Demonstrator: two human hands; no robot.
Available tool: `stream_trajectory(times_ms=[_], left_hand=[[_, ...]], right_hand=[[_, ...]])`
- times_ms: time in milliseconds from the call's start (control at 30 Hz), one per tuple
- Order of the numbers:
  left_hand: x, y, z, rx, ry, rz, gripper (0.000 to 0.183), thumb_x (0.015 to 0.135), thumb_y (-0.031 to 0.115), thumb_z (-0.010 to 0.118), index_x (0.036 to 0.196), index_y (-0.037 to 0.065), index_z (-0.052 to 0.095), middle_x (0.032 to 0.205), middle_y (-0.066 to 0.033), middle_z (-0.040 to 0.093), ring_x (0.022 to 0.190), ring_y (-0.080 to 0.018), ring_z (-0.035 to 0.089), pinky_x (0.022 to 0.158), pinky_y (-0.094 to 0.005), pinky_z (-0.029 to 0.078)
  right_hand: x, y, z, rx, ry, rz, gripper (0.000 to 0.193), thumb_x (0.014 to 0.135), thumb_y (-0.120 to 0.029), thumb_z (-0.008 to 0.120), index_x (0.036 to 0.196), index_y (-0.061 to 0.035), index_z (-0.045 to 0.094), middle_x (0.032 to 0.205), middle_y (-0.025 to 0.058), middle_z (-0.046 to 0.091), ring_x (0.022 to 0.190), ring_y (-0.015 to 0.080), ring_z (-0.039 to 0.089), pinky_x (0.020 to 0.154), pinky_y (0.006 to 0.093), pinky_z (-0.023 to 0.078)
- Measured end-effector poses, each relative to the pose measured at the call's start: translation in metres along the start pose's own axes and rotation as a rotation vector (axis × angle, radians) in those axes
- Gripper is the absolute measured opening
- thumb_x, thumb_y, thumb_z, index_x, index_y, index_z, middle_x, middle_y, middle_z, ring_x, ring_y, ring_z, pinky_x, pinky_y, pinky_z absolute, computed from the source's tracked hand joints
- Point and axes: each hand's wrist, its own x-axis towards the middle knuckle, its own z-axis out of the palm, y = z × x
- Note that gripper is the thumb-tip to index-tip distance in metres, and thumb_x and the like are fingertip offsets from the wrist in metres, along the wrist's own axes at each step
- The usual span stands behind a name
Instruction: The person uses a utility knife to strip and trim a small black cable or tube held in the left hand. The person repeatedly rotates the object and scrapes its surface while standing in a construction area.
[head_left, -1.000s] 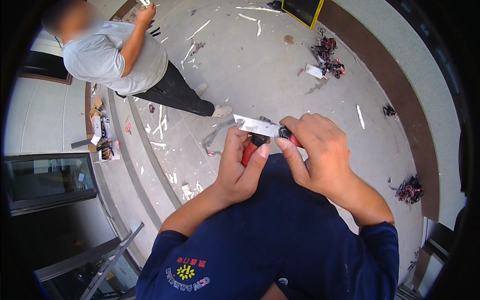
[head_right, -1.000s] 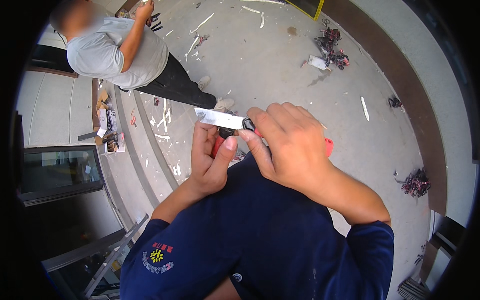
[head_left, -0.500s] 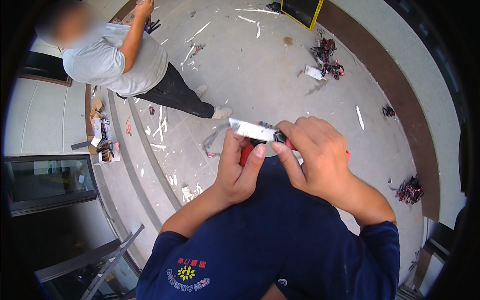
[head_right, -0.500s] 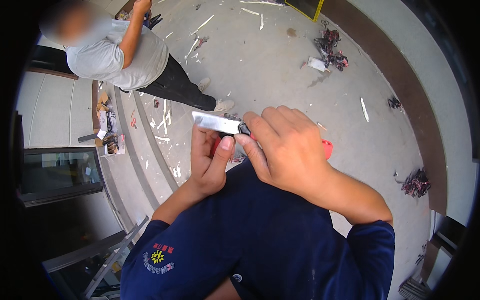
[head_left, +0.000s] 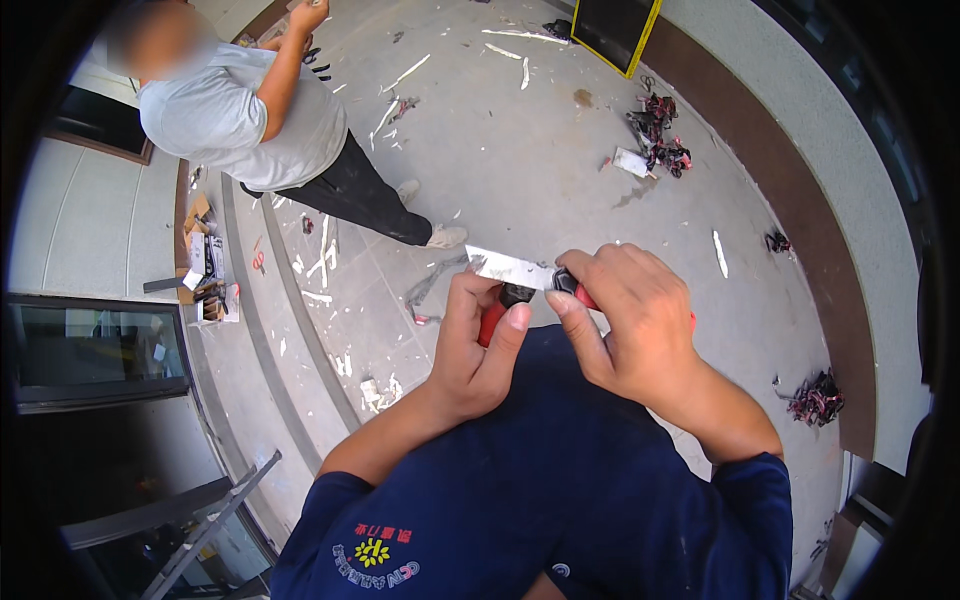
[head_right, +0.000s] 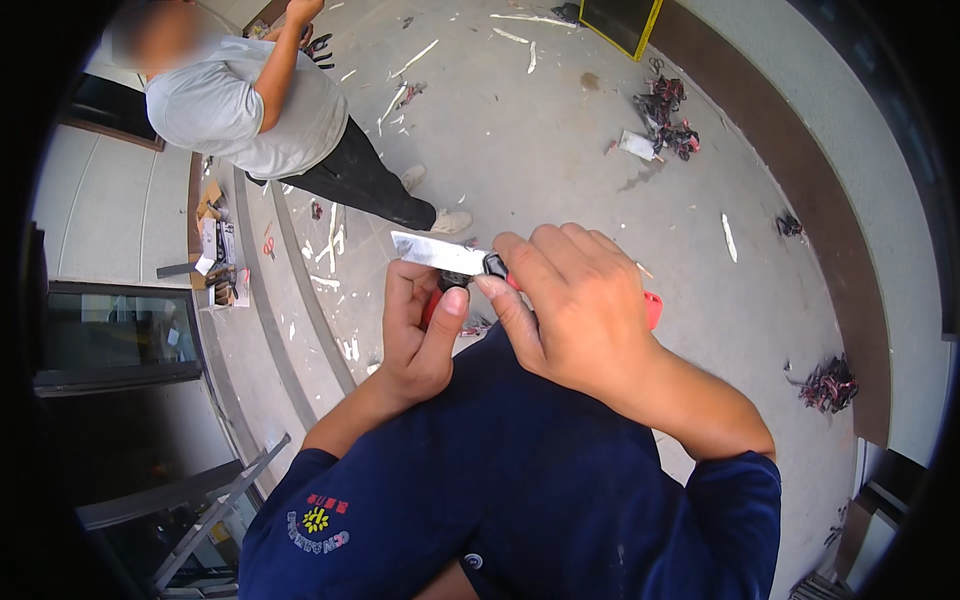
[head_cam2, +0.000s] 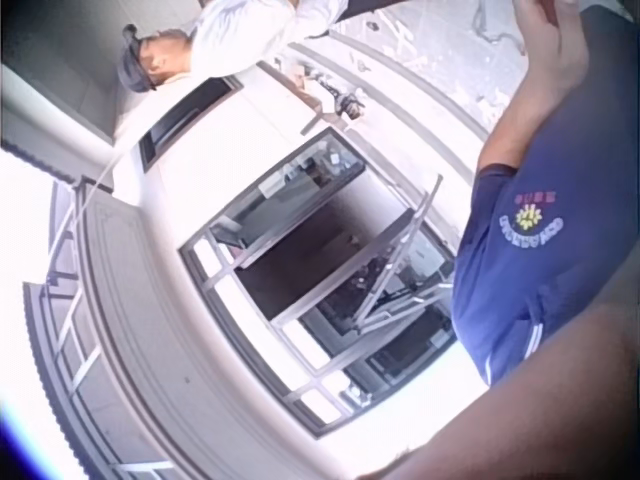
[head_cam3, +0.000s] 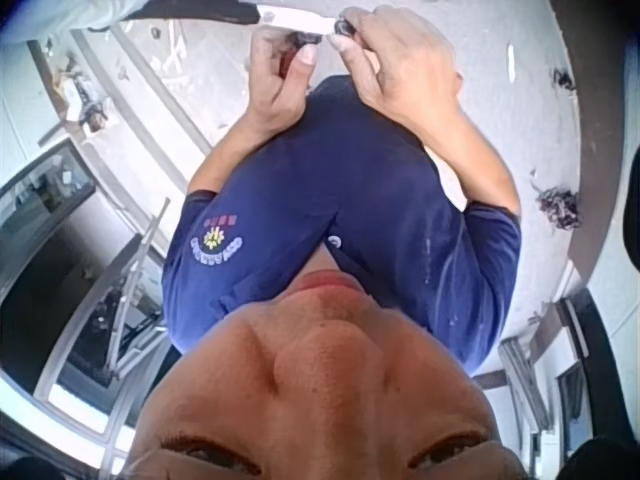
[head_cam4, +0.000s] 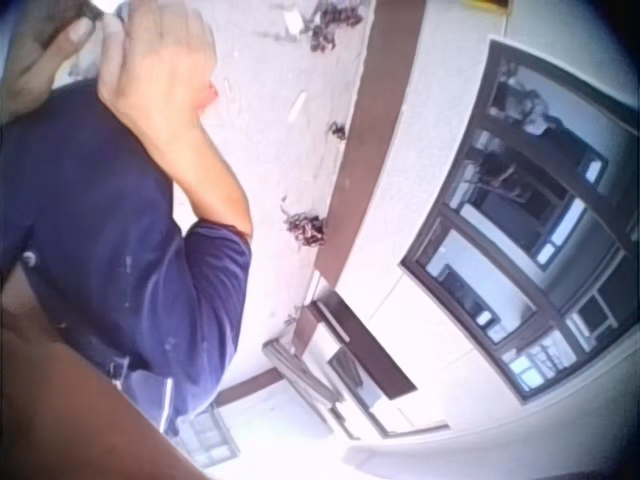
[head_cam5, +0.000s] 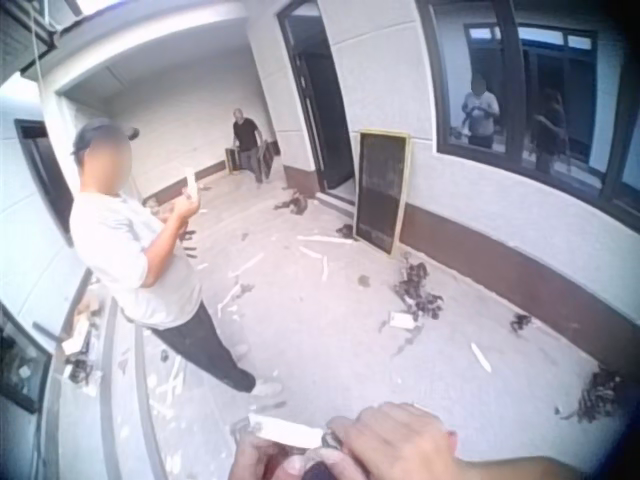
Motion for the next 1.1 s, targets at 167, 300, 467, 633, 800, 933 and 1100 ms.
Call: stream_trajectory(times_ms=[167, 300, 467, 633, 800, 933, 1100], left_hand=[[-0.005, 0.005, 0.000, 0.000, 0.012, -0.036, 0.028, 0.113, 0.007, 0.056, 0.137, -0.001, 0.044, 0.130, -0.0113, 0.059, 0.111, -0.0137, 0.056, 0.098, -0.0300, 0.046], [-0.002, 0.009, 0.000, 0.009, 0.029, -0.052, 0.032, 0.112, 0.005, 0.056, 0.141, -0.002, 0.043, 0.130, -0.0113, 0.059, 0.115, -0.0141, 0.057, 0.102, -0.0301, 0.047], [-0.004, -0.002, -0.002, 0.071, 0.043, 0.052, 0.033, 0.111, 0.004, 0.056, 0.141, -0.002, 0.043, 0.128, -0.0120, 0.059, 0.114, -0.0145, 0.057, 0.102, -0.0313, 0.047], [-0.011, -0.004, -0.008, 0.126, 0.013, 0.041, 0.028, 0.111, 0.003, 0.055, 0.137, -0.001, 0.044, 0.129, -0.0120, 0.059, 0.115, -0.0155, 0.057, 0.103, -0.0324, 0.047], [-0.012, 0.005, -0.003, -0.050, 0.030, -0.026, 0.030, 0.112, 0.004, 0.054, 0.140, -0.001, 0.044, 0.131, -0.0127, 0.059, 0.122, -0.0171, 0.057, 0.108, -0.0334, 0.045], [-0.013, 0.009, -0.002, -0.095, 0.035, -0.058, 0.029, 0.113, 0.005, 0.053, 0.140, -0.001, 0.043, 0.134, -0.0135, 0.059, 0.126, -0.0182, 0.057, 0.110, -0.0336, 0.043], [-0.015, 0.001, -0.006, -0.035, 0.019, 0.002, 0.029, 0.113, 0.004, 0.053, 0.139, -0.001, 0.043, 0.134, -0.0140, 0.059, 0.120, -0.0176, 0.057, 0.108, -0.0339, 0.044]], right_hand=[[-0.003, -0.003, 0.003, 0.021, -0.014, -0.001, 0.023, 0.090, -0.018, 0.081, 0.105, -0.0032, 0.072, 0.078, 0.0089, 0.059, 0.069, 0.0305, 0.060, 0.063, 0.0428, 0.048], [-0.001, -0.003, 0.004, 0.029, -0.007, -0.004, 0.023, 0.090, -0.018, 0.081, 0.105, -0.0028, 0.072, 0.078, 0.0088, 0.059, 0.069, 0.0304, 0.060, 0.063, 0.0426, 0.048], [0.001, -0.004, 0.004, 0.015, 0.009, 0.001, 0.023, 0.090, -0.018, 0.081, 0.105, -0.0022, 0.073, 0.078, 0.0084, 0.059, 0.069, 0.0299, 0.060, 0.064, 0.0422, 0.048], [0.001, -0.006, 0.003, -0.004, 0.017, 0.011, 0.023, 0.090, -0.017, 0.081, 0.106, -0.0021, 0.073, 0.078, 0.0084, 0.060, 0.069, 0.0291, 0.060, 0.063, 0.0418, 0.048], [-0.003, -0.009, 0.008, 0.050, 0.033, -0.013, 0.021, 0.091, -0.013, 0.080, 0.106, -0.0006, 0.073, 0.075, 0.0085, 0.059, 0.066, 0.0284, 0.058, 0.061, 0.0404, 0.046], [-0.003, -0.010, 0.009, 0.069, 0.031, -0.027, 0.021, 0.091, -0.011, 0.080, 0.107, 0.0006, 0.073, 0.074, 0.0088, 0.058, 0.065, 0.0279, 0.056, 0.061, 0.0394, 0.046], [-0.003, -0.011, 0.011, 0.052, 0.044, -0.014, 0.021, 0.091, -0.011, 0.080, 0.107, 0.0006, 0.073, 0.075, 0.0092, 0.058, 0.065, 0.0284, 0.056, 0.061, 0.0397, 0.046]])
